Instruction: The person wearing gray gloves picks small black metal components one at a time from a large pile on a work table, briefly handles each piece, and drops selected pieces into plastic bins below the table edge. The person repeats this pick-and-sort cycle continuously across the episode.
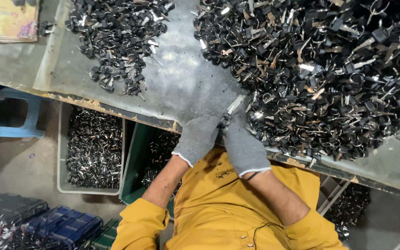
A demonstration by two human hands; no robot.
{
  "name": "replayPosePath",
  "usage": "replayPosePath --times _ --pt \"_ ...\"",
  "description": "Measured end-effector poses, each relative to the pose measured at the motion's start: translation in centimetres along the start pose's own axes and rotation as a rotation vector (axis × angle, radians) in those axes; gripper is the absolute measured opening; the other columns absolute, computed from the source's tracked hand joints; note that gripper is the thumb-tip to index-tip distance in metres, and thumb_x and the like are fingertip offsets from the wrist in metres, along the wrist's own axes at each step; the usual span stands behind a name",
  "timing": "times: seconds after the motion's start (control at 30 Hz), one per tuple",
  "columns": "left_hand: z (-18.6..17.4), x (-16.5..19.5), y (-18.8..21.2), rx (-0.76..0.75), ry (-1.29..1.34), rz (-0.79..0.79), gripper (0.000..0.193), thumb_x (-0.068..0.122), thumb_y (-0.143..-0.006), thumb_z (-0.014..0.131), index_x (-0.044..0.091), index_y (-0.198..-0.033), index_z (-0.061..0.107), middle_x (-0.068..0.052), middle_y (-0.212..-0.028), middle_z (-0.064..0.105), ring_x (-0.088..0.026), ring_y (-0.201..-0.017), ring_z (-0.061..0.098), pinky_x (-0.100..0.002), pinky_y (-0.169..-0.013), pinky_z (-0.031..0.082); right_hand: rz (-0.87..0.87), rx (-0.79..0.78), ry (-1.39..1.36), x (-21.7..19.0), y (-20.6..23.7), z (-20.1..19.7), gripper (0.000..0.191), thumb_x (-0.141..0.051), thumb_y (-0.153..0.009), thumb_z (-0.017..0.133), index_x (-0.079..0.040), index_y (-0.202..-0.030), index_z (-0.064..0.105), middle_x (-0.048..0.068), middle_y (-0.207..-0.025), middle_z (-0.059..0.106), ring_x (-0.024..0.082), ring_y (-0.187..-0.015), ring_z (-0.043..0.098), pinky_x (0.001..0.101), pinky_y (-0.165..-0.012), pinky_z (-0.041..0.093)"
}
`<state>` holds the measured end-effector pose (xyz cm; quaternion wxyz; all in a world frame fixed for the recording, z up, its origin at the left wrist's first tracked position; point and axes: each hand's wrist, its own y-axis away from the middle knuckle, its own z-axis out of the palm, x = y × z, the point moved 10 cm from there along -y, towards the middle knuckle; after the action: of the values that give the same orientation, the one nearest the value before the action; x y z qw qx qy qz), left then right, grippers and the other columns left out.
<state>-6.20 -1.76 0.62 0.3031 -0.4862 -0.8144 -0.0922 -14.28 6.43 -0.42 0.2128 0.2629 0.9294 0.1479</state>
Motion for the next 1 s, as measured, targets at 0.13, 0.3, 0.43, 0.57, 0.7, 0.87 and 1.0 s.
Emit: replayPosePath --times 0.13,0.3,0.43,0.57,0.7,0.87,1.0 --pt "-0.9 0.4 0.0 0.079 0.007 0.016 0.016 0.010 -0.082 0.067 0.007 -0.098 0.066 -0.015 -0.090 0.068 -0.037 -0.086 0.068 -0.049 -0.075 0.054 -0.083 -0.055 -0.173 0.2 -0.3 -0.4 0.043 -0.029 -0.099 0.056 -0.003 -0.132 0.045 0.025 -0.086 0.071 0.045 -0.081 0.070 0.0553 -0.070 0.056" --pt "0.1 0.2 0.3 0.023 -0.030 0.007 0.008 0.009 -0.088 0.064 0.006 -0.096 0.065 -0.015 -0.086 0.066 -0.038 -0.085 0.068 -0.051 -0.076 0.053 -0.043 0.123 0.014 -0.3 0.1 0.6 0.026 -0.012 -0.096 0.052 -0.001 -0.120 0.050 0.025 -0.093 0.072 0.041 -0.079 0.073 0.0520 -0.062 0.060" --pt "-0.3 1.6 0.4 0.054 -0.085 0.145 0.009 0.010 -0.088 0.062 0.005 -0.095 0.063 -0.016 -0.089 0.066 -0.038 -0.086 0.068 -0.050 -0.079 0.054 -0.009 0.031 -0.012 -0.1 -0.6 2.0 0.027 -0.014 -0.101 0.050 0.000 -0.124 0.049 0.025 -0.086 0.073 0.041 -0.079 0.074 0.0511 -0.065 0.060" --pt "-0.7 0.3 -0.1 0.057 -0.003 -0.038 0.011 0.014 -0.088 0.067 0.008 -0.098 0.068 -0.015 -0.090 0.069 -0.037 -0.086 0.069 -0.049 -0.075 0.054 0.017 -0.033 0.029 -0.2 0.1 0.7 0.019 -0.014 -0.101 0.051 -0.005 -0.118 0.054 0.024 -0.093 0.073 0.038 -0.082 0.076 0.0475 -0.063 0.063" --pt "-1.2 0.0 0.1 0.106 0.075 -0.095 0.012 0.015 -0.086 0.072 0.009 -0.095 0.068 -0.013 -0.090 0.069 -0.036 -0.086 0.069 -0.047 -0.075 0.054 0.001 0.003 -0.112 -0.9 1.4 -2.1 0.053 -0.021 -0.094 0.057 -0.002 -0.139 0.038 0.027 -0.091 0.071 0.045 -0.076 0.072 0.0540 -0.062 0.059" --pt "-0.8 -0.3 0.6 0.108 0.084 -0.077 0.011 0.008 -0.085 0.070 0.008 -0.096 0.068 -0.013 -0.088 0.068 -0.035 -0.085 0.069 -0.047 -0.077 0.054 0.125 -0.140 -0.144 0.0 0.7 -1.2 0.063 -0.023 -0.101 0.049 -0.003 -0.155 0.021 0.025 -0.091 0.072 0.043 -0.079 0.074 0.0540 -0.067 0.061" --pt "-0.2 0.2 0.8 0.106 0.026 0.002 0.006 0.007 -0.089 0.065 0.007 -0.096 0.065 -0.014 -0.089 0.067 -0.037 -0.086 0.067 -0.049 -0.077 0.053 0.036 -0.060 -0.058 -0.4 -0.4 -0.9 0.028 -0.023 -0.104 0.049 -0.003 -0.124 0.048 0.026 -0.093 0.072 0.044 -0.083 0.074 0.0562 -0.071 0.059"
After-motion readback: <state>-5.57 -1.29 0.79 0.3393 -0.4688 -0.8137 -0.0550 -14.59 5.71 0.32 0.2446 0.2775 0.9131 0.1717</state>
